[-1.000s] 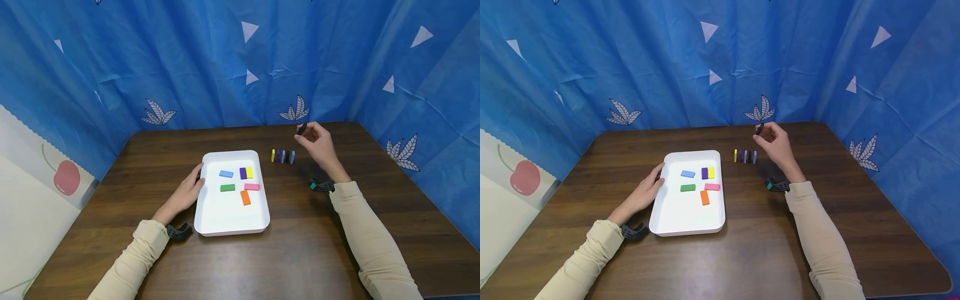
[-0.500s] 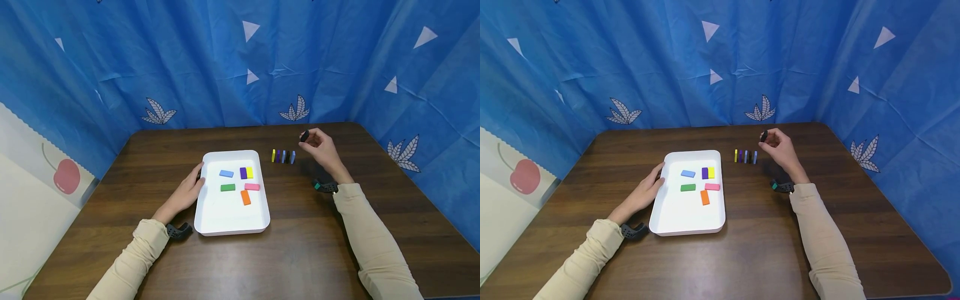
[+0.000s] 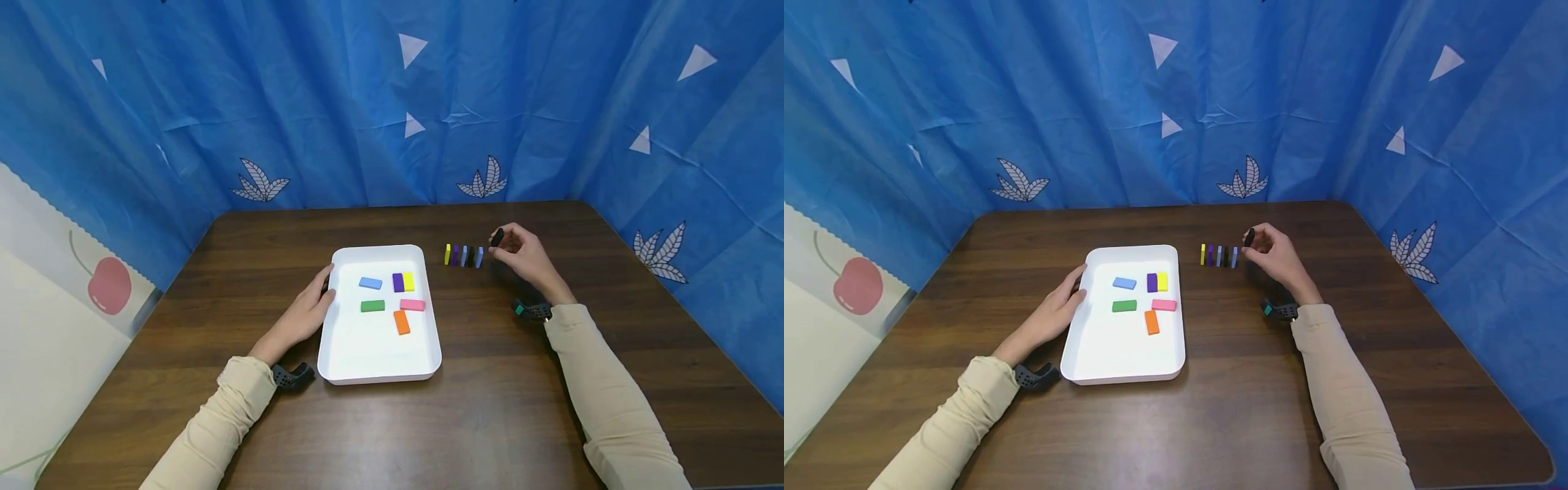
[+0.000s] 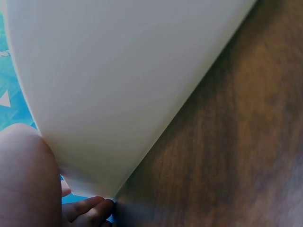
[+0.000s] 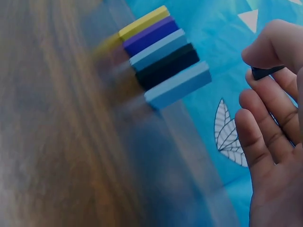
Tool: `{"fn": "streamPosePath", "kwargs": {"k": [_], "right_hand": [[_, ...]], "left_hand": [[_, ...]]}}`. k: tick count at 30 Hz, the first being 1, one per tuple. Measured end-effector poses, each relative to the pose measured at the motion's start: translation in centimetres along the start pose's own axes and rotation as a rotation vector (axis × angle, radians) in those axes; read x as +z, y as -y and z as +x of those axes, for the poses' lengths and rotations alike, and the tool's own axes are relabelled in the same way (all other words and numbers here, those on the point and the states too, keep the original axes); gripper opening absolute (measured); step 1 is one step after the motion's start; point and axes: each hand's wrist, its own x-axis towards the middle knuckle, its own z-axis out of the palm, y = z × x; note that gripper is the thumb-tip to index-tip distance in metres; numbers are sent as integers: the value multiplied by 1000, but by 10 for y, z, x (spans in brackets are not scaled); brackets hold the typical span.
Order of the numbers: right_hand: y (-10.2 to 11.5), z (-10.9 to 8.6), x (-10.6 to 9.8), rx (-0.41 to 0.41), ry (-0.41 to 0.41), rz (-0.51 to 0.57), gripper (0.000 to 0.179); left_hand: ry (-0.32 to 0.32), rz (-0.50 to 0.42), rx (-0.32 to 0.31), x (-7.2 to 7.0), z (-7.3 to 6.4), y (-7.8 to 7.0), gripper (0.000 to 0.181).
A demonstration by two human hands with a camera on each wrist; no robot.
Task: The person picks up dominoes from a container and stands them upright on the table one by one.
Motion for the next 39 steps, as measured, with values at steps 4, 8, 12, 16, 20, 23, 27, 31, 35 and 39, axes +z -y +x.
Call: {"fn": "streamPosePath", "kwargs": {"k": [4, 8, 12, 16, 20, 23, 27, 31, 35, 39], "right_hand": [[-24, 3, 1, 12, 23, -24, 27], [-31, 1, 2, 34, 56, -35, 28], [-33, 0, 2, 52, 75, -36, 29], [-36, 0, 3, 65, 82, -33, 29], [-38, 1, 3, 62, 96, -49, 30], [-39, 2, 4, 51, 112, -94, 31], [-40, 3, 4, 51, 124, -150, 31], [-39, 4, 4, 63, 139, -178, 31], [-39, 4, 5, 66, 161, -217, 33], [-39, 4, 7, 61, 165, -249, 35]], "left_hand": [[0, 1, 6, 0, 1, -1, 63], [-1, 2, 15, 0, 2, -1, 62], [-2, 5, 16, 0, 2, -2, 62], [4, 3, 12, 0, 3, -3, 62], [10, 2, 13, -1, 3, -4, 63], [9, 4, 15, -2, 3, -4, 63], [4, 9, 14, -2, 3, -2, 62], [3, 13, 16, -2, 3, 0, 62], [0, 7, 16, -1, 3, 1, 62], [3, -1, 13, 0, 2, 2, 63]]}}
